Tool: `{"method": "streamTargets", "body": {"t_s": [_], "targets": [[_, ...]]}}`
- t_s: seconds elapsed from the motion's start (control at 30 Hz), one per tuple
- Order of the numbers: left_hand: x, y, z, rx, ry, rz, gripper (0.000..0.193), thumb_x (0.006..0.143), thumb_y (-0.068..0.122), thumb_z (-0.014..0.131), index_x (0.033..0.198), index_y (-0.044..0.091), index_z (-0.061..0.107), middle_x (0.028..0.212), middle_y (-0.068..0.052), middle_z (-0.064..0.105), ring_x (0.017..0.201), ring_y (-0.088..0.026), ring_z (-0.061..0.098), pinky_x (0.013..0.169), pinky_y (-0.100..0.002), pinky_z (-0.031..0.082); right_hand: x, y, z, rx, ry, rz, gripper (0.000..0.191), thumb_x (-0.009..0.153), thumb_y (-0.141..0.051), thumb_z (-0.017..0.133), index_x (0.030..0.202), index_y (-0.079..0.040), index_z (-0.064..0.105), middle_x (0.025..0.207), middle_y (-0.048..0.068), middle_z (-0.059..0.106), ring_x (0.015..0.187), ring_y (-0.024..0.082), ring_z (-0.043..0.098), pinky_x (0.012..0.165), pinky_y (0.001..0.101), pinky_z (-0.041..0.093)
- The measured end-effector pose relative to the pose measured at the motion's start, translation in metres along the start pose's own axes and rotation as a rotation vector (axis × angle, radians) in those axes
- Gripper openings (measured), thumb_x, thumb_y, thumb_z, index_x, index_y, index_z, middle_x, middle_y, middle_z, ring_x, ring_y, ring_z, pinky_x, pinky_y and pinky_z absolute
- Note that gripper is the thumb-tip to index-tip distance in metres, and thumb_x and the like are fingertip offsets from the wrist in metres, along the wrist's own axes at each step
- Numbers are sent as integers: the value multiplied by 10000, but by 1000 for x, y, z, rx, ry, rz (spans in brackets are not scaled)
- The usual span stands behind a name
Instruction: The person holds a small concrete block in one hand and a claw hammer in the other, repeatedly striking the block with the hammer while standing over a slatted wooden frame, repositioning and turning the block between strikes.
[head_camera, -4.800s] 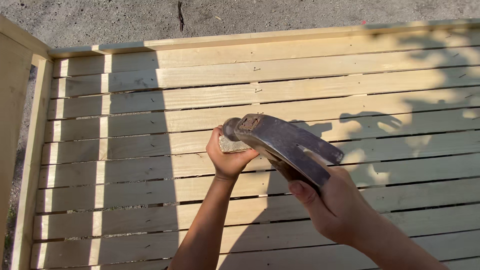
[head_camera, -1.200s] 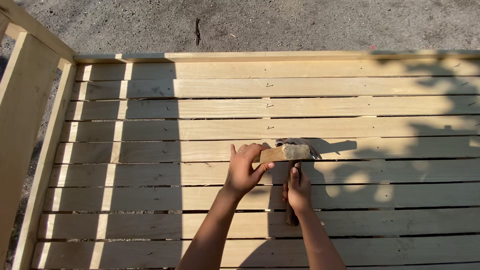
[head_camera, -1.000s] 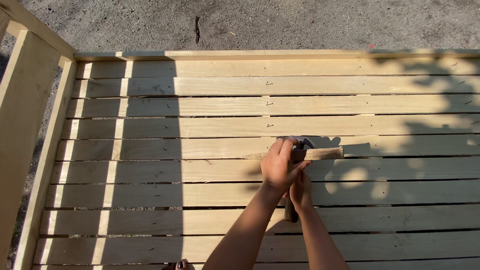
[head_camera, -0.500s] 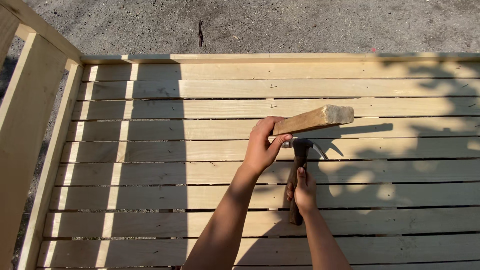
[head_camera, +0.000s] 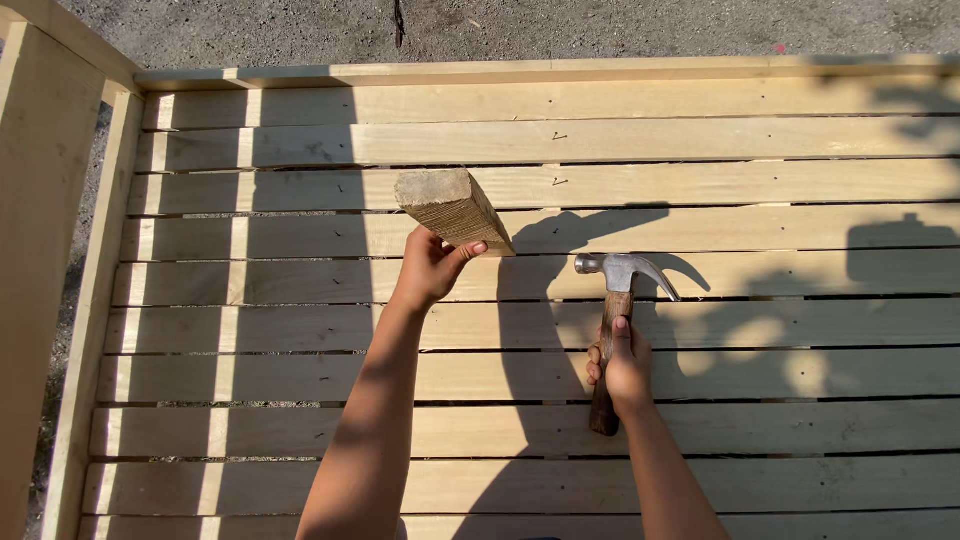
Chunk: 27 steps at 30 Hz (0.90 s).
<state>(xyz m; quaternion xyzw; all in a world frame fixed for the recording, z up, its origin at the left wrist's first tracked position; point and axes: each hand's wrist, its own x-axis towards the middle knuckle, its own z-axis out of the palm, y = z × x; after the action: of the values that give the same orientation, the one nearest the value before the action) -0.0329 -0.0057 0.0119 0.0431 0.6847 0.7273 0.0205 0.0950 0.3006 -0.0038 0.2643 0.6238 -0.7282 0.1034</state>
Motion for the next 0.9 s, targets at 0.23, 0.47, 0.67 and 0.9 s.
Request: {"method": "streamTargets", "body": {"t_s": [0.23,0.47,0.67,0.9], "targets": [[-13,3,-21,72,83,-87,360,881,107,809,1200,2,681,1079,-67,765,1019,-148,705,897,-335,603,3,5,-1,19,-14,-43,518,1018,-550,433,939,-44,511,578,83,508,402,167,461,399,350,390],[-10,22,3,212,72,-23,459,861,116,816,1280,71,634,1137,-16,730,1075,-111,652,961,-326,586,-7,-15,6,-28,-4,1,506,1025,-545,435,928,-53,499,585,69,501,415,157,466,415,340,410],[-19,39,13,229,66,81,454,879,128,807,1292,82,623,1176,-26,725,1110,-106,649,1021,-314,558,-34,-111,31,-255,-17,-215,412,1039,-405,495,902,-17,523,623,43,518,466,122,504,408,319,413],[-22,37,15,293,63,90,300,858,60,826,1066,37,611,1014,-58,740,961,-94,644,892,-279,568,-126,-193,70,-355,-259,-858,429,1089,-345,498,1327,11,483,723,40,548,581,97,501,522,238,424]]}}
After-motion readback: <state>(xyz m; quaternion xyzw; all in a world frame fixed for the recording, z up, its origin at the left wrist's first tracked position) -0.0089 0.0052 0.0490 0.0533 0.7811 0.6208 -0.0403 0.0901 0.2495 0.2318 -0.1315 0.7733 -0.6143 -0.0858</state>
